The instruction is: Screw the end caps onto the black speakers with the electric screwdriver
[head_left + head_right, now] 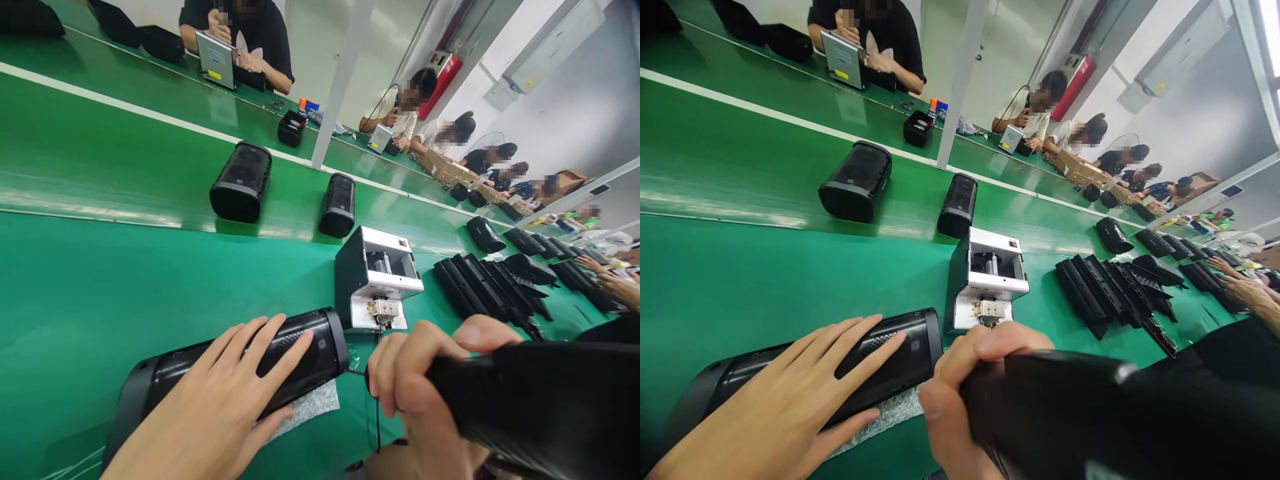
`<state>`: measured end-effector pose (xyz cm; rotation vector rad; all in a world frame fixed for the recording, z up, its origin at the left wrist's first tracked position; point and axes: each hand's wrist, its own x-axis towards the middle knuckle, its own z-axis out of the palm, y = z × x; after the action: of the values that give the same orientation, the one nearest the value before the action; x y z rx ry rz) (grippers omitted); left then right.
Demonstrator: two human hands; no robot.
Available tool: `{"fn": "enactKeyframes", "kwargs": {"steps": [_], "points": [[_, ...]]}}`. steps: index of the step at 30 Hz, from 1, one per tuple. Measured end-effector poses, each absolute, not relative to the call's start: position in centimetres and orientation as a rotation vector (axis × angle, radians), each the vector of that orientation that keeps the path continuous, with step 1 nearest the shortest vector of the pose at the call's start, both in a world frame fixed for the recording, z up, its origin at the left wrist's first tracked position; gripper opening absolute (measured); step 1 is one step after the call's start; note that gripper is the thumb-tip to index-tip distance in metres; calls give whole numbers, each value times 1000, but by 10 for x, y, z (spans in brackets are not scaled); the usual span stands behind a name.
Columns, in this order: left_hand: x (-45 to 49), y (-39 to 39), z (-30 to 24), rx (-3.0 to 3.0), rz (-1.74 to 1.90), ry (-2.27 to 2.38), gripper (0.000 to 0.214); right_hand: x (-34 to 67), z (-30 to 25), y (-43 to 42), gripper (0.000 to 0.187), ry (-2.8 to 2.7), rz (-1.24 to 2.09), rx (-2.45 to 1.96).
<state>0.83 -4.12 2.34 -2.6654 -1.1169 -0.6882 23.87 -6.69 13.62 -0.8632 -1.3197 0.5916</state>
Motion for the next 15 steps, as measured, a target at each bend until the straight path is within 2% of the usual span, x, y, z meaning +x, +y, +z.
{"fn": "enactKeyframes", "kwargs": {"steps": [7, 11, 15], "points": [[15, -49, 35, -2675, -650, -1186, 57, 235, 144, -41, 66, -1343, 735, -956], [15, -49, 34, -2685, -650, -1215, 58, 237, 142, -41, 66, -1319, 746, -997], [13, -49, 31, -2698, -609, -1199, 58, 236, 128, -62, 55, -1310, 655, -983]]}}
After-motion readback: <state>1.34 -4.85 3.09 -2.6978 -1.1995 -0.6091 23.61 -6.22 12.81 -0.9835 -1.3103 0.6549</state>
